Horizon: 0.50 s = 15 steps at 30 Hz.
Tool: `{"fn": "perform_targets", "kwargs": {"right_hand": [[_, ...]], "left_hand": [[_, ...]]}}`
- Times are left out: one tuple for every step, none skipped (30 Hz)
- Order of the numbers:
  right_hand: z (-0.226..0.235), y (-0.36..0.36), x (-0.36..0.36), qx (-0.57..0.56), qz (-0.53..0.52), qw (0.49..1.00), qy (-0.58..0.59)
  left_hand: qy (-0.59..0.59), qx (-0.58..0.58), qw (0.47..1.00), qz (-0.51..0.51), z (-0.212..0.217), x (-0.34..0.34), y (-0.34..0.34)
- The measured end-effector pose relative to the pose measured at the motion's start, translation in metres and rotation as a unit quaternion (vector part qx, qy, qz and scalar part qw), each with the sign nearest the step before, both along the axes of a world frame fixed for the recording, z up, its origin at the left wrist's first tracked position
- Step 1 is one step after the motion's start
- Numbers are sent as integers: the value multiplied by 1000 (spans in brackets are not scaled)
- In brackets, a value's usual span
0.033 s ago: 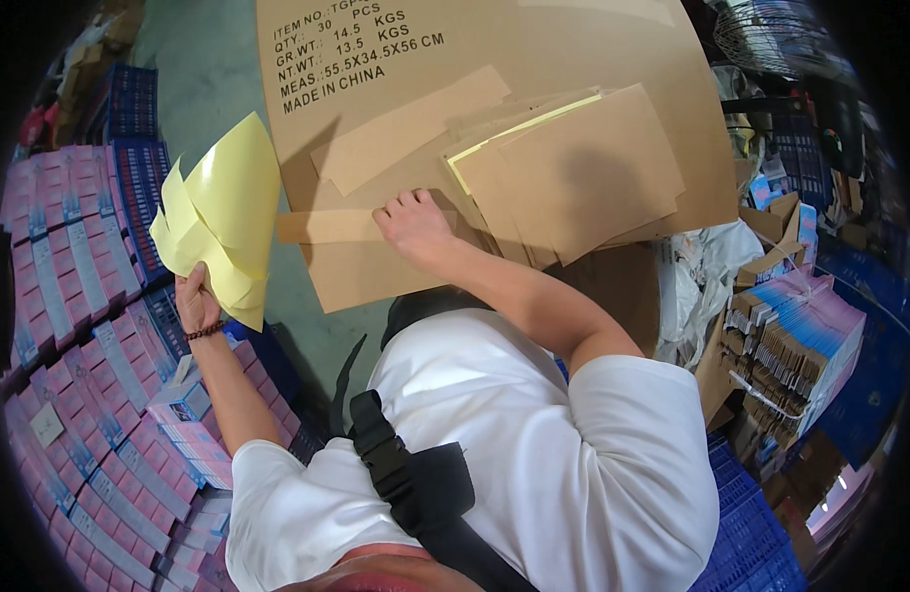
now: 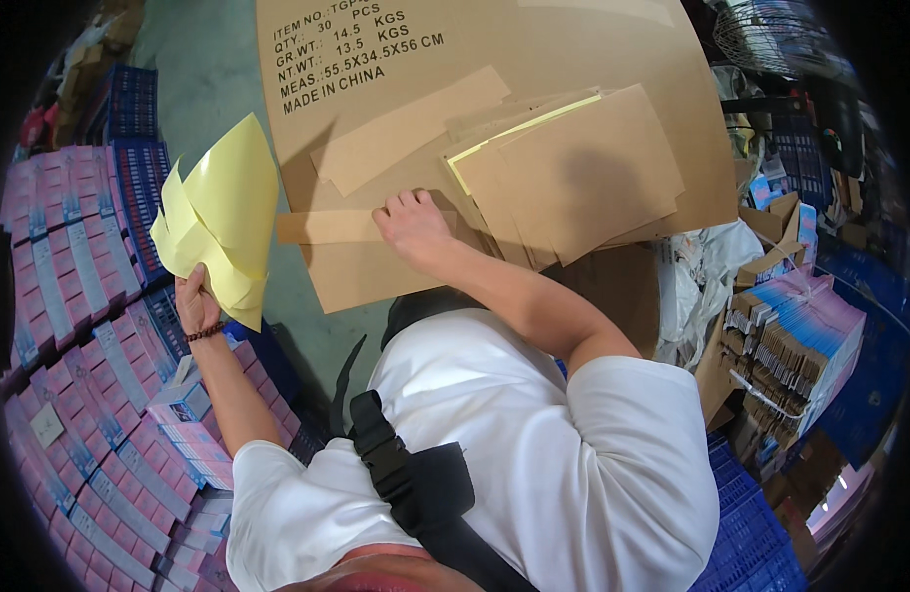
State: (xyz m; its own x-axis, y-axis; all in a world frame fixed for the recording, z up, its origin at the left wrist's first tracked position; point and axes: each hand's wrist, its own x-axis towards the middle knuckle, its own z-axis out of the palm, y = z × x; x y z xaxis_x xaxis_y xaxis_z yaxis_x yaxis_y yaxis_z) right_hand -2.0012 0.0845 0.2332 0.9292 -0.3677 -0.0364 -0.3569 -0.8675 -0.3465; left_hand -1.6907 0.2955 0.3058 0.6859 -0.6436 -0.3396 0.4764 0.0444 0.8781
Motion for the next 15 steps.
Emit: {"fn": "perform_targets", "kwargs": {"right_hand": [[1,3,0,-7,-11,1000,-9],[1,5,-2,-15,-21,999,-24],[2,7,-4,-28,-28,998,-53],[3,7,-7,-18,-14,999,-49],[4,6,-11,-13,1,998,-58],[5,5,-15,2,17,999,-37],[4,3,-18,-12,35,998,-57],[4,0,-21,-16,55,997,-49],[2,-1,-23,-25,75,995,-54],[1,-3,-25,-12,78,996,-44],[-1,-3,-25,-6,79,996,-46],[-3,-3,-26,-8,72,995,-64],[-4,-2,-27,-8,81,995,-53],[-6,-1,-27,-15,82,995,-58],[-7,-1,-27,-16,90,995,-43]], "left_hand": [[11,1,1000,6,0,0,1],[9,-16,1000,-15,0,-1,3],[10,-21,1000,-17,0,-2,4],[22,-13,1000,-9,0,-2,4],[16,-32,999,-23,0,-2,5],[21,-39,999,-26,0,-1,5],[28,-49,998,-20,0,-1,5],[21,-51,998,-30,0,0,4],[15,-55,998,-31,1,1,3],[14,-43,999,-14,1,1,2],[12,-30,999,-1,2,2,1],[8,-53,998,-29,2,3,0],[11,-54,998,-33,2,3,-2],[17,-42,999,-18,2,4,-3],[16,-48,998,-38,2,4,-4]]}}
